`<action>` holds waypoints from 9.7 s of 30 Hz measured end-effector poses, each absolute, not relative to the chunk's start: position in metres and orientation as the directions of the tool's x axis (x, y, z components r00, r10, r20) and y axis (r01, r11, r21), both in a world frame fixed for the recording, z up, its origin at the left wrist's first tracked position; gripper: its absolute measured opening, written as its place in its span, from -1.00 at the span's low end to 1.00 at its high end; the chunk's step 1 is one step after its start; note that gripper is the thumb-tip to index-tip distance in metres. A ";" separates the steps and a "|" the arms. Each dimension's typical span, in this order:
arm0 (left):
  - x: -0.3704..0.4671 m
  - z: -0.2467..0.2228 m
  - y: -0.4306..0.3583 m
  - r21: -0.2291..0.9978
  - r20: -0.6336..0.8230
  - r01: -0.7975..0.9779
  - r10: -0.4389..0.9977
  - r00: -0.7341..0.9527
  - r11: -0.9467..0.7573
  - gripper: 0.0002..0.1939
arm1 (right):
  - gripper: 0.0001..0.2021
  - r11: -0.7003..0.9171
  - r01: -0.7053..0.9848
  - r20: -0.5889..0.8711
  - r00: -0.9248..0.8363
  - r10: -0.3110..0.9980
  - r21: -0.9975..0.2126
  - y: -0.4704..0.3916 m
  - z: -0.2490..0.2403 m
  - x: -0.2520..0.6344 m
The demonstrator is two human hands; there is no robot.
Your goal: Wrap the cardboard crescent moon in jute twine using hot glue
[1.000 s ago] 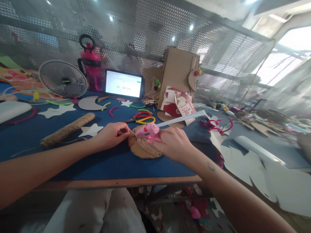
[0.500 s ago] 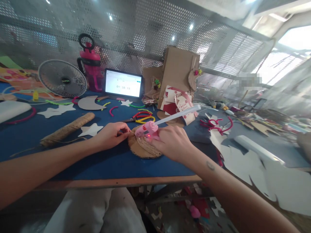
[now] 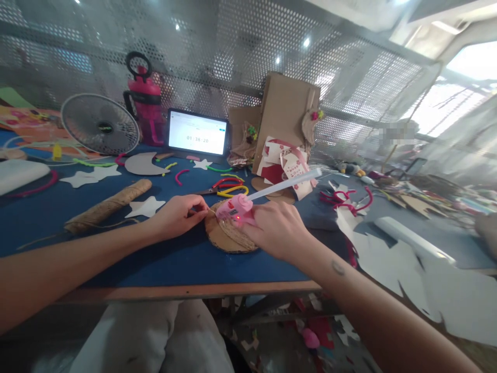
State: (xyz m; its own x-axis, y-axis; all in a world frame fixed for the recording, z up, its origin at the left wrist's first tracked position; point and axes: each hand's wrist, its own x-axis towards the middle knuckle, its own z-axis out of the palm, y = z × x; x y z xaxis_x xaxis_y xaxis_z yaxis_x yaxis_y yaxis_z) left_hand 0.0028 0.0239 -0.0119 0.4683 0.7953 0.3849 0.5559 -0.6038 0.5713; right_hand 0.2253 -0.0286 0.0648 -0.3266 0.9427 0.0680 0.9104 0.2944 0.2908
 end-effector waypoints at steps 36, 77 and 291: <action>0.004 -0.013 0.024 0.583 0.375 0.564 0.810 0.451 -0.585 -0.88 | -0.49 0.294 0.929 0.061 -0.315 0.947 0.223 -0.026 0.064 0.229; 0.002 -0.013 0.024 0.540 0.386 0.588 0.798 0.462 -0.602 -0.84 | -0.50 0.299 0.911 0.009 -0.314 0.949 0.283 -0.036 0.071 0.230; -0.018 -0.009 -0.009 0.160 0.456 0.517 0.528 0.717 -0.841 -0.80 | -0.53 0.785 0.617 0.125 -0.776 0.618 -0.054 0.011 -0.007 0.233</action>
State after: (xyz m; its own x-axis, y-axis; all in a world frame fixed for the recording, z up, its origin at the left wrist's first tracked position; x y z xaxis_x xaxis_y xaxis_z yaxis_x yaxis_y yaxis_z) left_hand -0.0179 -0.0094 -0.0090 0.7168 0.5277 0.4558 0.5173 -0.8407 0.1600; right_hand 0.2333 0.0111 -0.0066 -0.7761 0.6182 0.1246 0.6168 0.7853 -0.0540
